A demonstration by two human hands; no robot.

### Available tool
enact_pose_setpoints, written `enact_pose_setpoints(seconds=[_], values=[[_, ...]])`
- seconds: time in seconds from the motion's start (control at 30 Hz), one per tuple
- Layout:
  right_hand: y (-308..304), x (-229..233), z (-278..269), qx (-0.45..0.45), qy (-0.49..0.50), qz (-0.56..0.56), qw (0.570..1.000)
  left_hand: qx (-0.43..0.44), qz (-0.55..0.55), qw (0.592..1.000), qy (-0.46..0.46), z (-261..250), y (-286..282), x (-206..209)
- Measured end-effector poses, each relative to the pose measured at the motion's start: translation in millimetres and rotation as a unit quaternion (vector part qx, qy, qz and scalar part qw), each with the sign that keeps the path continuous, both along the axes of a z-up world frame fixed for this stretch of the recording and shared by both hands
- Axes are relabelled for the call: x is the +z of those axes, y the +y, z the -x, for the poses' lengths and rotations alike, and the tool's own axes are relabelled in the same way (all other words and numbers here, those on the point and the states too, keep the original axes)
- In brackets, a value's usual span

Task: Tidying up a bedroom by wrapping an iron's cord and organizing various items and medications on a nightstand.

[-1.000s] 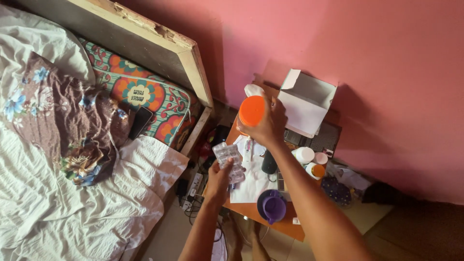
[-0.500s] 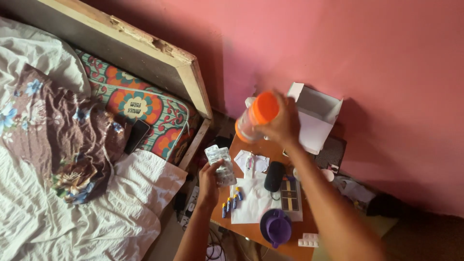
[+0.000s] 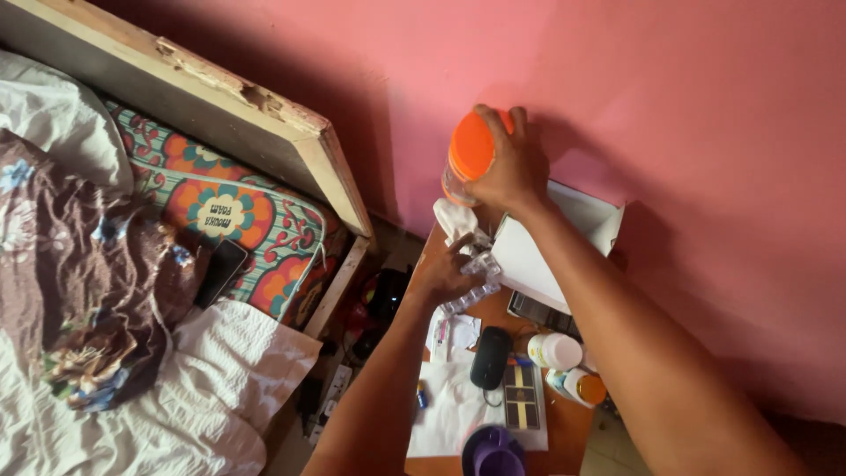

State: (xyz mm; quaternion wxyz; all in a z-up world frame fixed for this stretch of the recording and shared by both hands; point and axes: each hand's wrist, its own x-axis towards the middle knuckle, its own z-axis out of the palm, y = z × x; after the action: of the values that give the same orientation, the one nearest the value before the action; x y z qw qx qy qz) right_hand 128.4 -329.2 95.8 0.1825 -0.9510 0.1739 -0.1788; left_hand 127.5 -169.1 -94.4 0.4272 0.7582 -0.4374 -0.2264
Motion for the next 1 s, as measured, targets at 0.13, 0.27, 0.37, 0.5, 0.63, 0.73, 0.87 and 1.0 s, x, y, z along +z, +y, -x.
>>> enact_pose_setpoints(seconds=[0.13, 0.27, 0.37, 0.5, 0.63, 0.73, 0.87, 1.0], values=[[-12.2, -29.3, -8.1, 0.028, 0.020, 0.010, 0.999, 0.027, -0.092, 0.995, 0.033, -2.4, -6.5, -1.4], [-15.3, -39.5, -8.8, 0.002, 0.079, 0.001, 0.997, 0.101, -0.184, 0.974, 0.085, 5.0, 7.9, 38.9], [-14.8, -56.7, -3.5, -0.007, 0.087, 0.001, 0.996, 0.151, 0.134, 0.935, 0.291, 15.1, 23.6, 1.4], [-14.9, -64.6, 4.2, -0.015, 0.085, 0.037, 0.996, 0.162, -0.035, 0.930, 0.329, 20.3, 63.7, -24.9], [11.1, -90.2, 24.3, 0.029, 0.031, 0.151, 0.988, 0.165, 0.051, 0.885, 0.433, 36.4, 88.7, -19.9], [38.9, -138.6, 50.2, 0.146, 0.031, 0.120, 0.981, 0.228, 0.122, 0.843, 0.472, 47.1, 98.9, -18.2], [68.0, -211.8, 76.7, 0.179, 0.232, 0.041, 0.955, 0.387, 0.096, 0.837, 0.374, 48.3, 91.0, 1.9], [70.8, -200.7, 88.3, 0.151, 0.317, 0.103, 0.931, 0.355, 0.186, 0.844, 0.357, 31.0, 59.7, 17.4]])
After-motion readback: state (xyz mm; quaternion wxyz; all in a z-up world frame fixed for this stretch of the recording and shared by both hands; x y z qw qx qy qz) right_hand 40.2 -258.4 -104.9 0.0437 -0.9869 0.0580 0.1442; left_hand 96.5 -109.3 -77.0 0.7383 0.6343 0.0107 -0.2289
